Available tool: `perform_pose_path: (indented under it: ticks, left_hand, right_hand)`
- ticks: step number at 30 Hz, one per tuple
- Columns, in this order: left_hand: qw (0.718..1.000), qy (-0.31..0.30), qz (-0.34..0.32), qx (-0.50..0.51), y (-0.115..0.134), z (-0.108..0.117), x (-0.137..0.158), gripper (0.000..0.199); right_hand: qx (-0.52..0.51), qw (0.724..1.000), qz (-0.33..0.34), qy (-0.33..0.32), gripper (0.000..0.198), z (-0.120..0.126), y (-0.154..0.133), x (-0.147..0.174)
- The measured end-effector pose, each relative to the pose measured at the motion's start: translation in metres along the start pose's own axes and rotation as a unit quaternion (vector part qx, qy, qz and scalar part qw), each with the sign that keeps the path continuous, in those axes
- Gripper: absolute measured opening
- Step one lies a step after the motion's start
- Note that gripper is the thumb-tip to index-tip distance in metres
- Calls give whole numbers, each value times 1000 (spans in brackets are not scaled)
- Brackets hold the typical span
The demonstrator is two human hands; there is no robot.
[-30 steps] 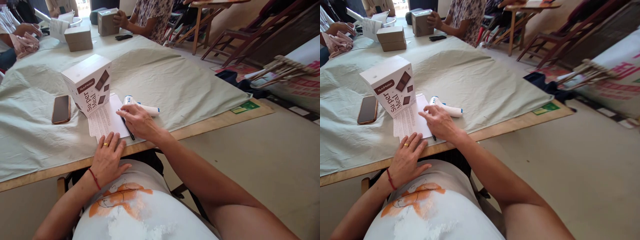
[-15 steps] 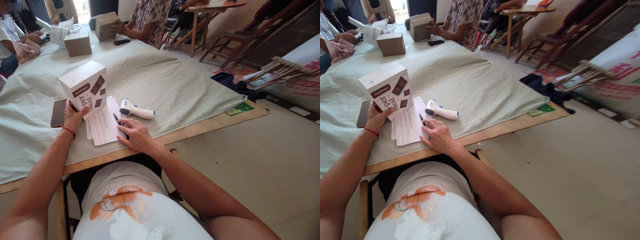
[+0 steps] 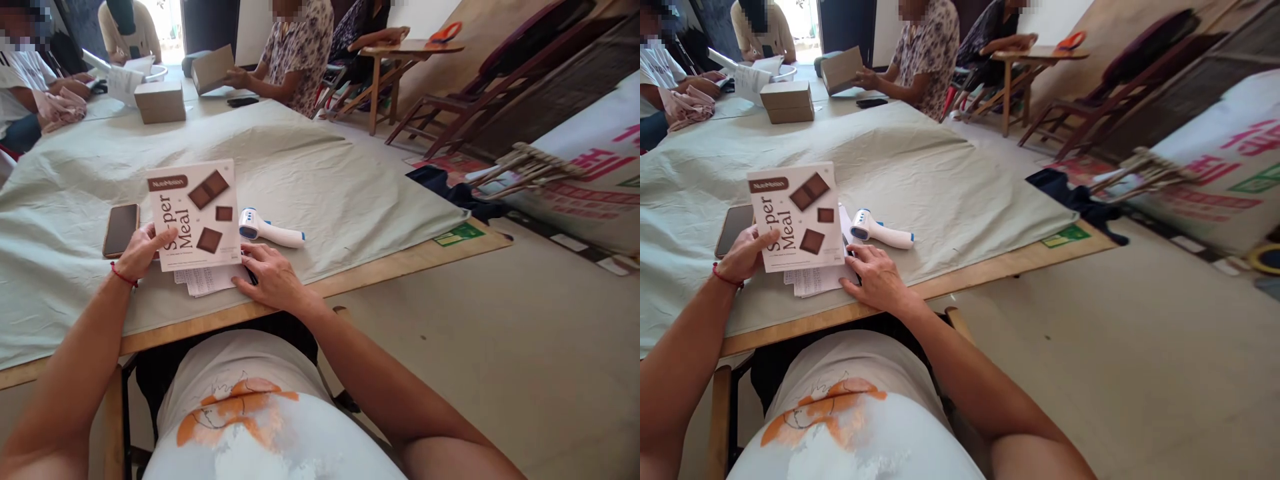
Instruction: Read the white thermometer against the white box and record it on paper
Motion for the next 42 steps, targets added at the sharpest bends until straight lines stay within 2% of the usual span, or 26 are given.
perform_pose_path:
  ticks: [2,4,7,9,12,13,14,15,17,19,20,22,24,26,28,32,38,42]
  left_hand:
    - [999,-22,21,-11,0,-2,2,75]
    - [999,-24,30,-16,1,-2,4,73]
    - [999,-24,31,-26,3,-1,6,74]
    - [999,-26,27,-34,4,-1,8,75]
    - [998,-37,20,-42,6,-2,11,73]
    - [998,-44,16,-45,7,-2,11,72]
    - [998,-50,13,-48,7,-2,12,71]
    - [997,-55,11,-50,7,-3,12,70]
    - [997,-60,9,-53,7,-3,13,69]
    - [997,-56,12,-54,6,-3,13,69]
    - [997,-53,13,-56,6,-3,13,69]
    - [997,-54,9,-62,7,-3,13,68]
    - [995,-66,-3,-70,9,-5,14,68]
    - [994,-75,-15,-78,10,-6,15,67]
    - [993,-76,-20,-85,12,-6,17,65]
    - [990,-96,-32,-101,15,-9,20,57]
    - [987,-111,-29,-116,19,-11,22,61]
    - [989,-106,-19,-105,17,-10,21,65]
  right_hand:
    - [-37,999,4,19,27,5,3,0]
    - [-43,997,-23,57,30,13,12,-2]
    - [54,987,-111,101,29,25,36,-12]
    - [115,979,-156,57,35,28,54,-21]
    - [122,969,-204,-65,33,28,76,-29]
    - [105,967,-219,-78,30,28,78,-30]
    - [79,966,-236,-63,29,30,76,-30]
    - [43,966,-255,-20,30,32,71,-29]
    - [-64,950,-284,114,38,39,49,-23]
    - [-227,910,-274,211,43,44,16,-14]
    - [-318,886,-257,219,40,45,-3,-9]
    - [-482,826,-245,158,34,41,-38,-2]
    - [-575,774,-249,93,34,33,-64,3]
    - [-622,741,-249,53,34,25,-77,3]
    - [-641,720,-262,43,36,17,-79,-1]
    - [-648,699,-298,48,44,7,-76,-11]
    - [-618,717,-314,70,42,3,-79,-11]
    - [-631,710,-306,66,43,3,-80,-13]
Point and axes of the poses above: each hand's wrist, its own x-axis away from the middle knuckle, its own z-axis out of the back of the hand, y = z × x, the point moved 2 cm from there along -x, towards the middle knuckle, and after that the axes turned 8 degrees about z, right-handed, at the moved point
